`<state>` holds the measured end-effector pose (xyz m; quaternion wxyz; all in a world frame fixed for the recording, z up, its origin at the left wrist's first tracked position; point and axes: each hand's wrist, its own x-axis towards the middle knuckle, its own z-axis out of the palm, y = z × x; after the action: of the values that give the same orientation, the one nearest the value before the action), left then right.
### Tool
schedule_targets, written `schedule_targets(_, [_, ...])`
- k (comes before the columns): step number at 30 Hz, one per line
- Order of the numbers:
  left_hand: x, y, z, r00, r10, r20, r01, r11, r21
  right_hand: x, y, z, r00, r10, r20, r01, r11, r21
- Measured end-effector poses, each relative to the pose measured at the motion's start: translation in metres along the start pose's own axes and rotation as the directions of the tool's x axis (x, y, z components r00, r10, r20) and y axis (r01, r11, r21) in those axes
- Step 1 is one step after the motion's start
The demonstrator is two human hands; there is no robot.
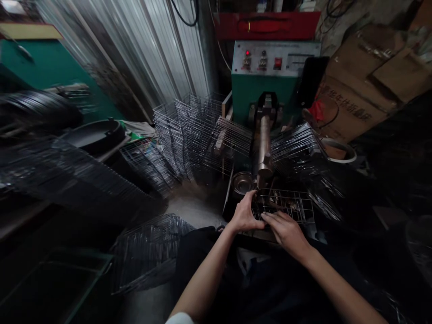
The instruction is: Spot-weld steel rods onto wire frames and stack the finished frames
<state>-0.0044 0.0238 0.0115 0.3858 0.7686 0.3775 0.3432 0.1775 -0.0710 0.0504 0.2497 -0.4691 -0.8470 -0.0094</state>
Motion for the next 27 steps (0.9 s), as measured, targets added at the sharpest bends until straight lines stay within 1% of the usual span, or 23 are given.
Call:
schedule_targets(4, [0.004,-0.006,-0.005,1.0,0.005,-0.008,-0.005,1.0,0.02,0.009,0.002,0.002,1.0,0.01,-0.021,-0.008,0.997,0.078])
schedule_targets(9, [0.014,-0.012,-0.009,1.0,0.0,0.006,0.001,0.998,-0.066,0.019,0.007,0.004,0.997,0.066,-0.035,-0.06,0.986,0.153])
schedule_targets(15, [0.016,-0.012,-0.009,1.0,0.01,0.006,-0.01,0.996,-0.091,0.022,0.007,0.003,0.997,0.074,-0.037,-0.067,0.985,0.16])
schedule_targets(22, [0.017,-0.015,-0.009,1.0,0.019,0.002,-0.018,0.992,-0.125,0.024,0.006,0.001,0.995,0.061,-0.073,-0.049,0.987,0.152])
schedule_targets(27, [0.019,-0.015,-0.009,1.0,0.016,0.014,-0.014,0.993,-0.119,0.025,0.009,0.0,0.998,0.048,-0.04,-0.041,0.984,0.171])
